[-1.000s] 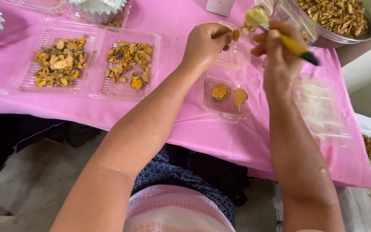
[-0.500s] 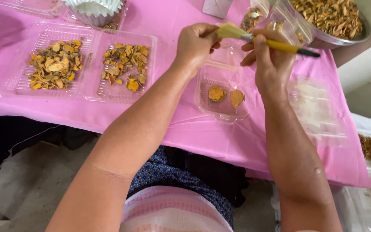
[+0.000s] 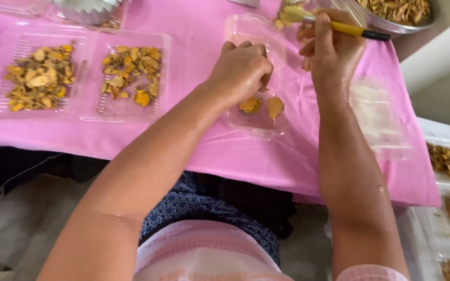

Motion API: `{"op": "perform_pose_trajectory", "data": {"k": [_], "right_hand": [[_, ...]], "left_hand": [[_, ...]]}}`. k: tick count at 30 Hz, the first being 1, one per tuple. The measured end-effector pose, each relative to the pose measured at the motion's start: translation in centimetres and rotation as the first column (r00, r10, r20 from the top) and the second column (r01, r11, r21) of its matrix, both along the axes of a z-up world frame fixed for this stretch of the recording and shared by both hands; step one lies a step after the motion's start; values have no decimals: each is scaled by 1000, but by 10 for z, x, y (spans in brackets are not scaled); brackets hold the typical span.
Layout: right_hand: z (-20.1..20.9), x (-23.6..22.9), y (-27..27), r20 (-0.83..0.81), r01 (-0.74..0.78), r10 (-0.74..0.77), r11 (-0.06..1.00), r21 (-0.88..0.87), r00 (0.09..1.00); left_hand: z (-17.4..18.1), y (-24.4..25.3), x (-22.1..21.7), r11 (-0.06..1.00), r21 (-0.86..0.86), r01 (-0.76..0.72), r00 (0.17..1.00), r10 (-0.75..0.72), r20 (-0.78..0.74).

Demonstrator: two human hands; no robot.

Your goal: Sorting and cleaning dried turmeric pieces using a brush and placing them into plastic containers.

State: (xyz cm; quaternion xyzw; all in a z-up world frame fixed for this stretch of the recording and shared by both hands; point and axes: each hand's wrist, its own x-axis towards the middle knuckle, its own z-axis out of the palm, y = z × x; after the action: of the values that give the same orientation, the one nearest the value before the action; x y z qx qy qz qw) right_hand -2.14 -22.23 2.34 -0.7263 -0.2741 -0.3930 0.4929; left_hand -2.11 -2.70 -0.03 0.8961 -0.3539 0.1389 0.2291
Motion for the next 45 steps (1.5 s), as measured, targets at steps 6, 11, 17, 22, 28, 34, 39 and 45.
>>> {"op": "perform_pose_trajectory", "data": {"k": [6,11,17,22,28,34,39,45], "right_hand": [[-1,-1,2,30,-27,29,998,-55,999],[-2,-3,4,-34,-35,35,999,-9,999],[-6,-5,9,-33,-39,37,998,-56,999],[-9,-3,9,-43,-23,20,998,-61,999],[-18,4,5,-133,-68,72,997,31,989],[-8,-3,7,-11,-83,83,994,-71,996],[-4,-9,10,-47,-45,41,995,-85,998],[-2,-10,17,-140,-60,65,997,38,988]], "left_hand": [[12,9,-3,979,195,66,996,-54,-64],[54,81,-8,992,107,-74,962,99,-256],[15,174,34,812,503,-295,888,428,-170],[7,193,20,836,402,-375,867,470,-168],[14,184,-8,883,295,-365,809,458,-368],[21,188,1,860,327,-392,796,496,-347],[22,189,12,905,78,-417,848,419,-326],[30,125,23,716,-562,-415,875,144,-462]]}}
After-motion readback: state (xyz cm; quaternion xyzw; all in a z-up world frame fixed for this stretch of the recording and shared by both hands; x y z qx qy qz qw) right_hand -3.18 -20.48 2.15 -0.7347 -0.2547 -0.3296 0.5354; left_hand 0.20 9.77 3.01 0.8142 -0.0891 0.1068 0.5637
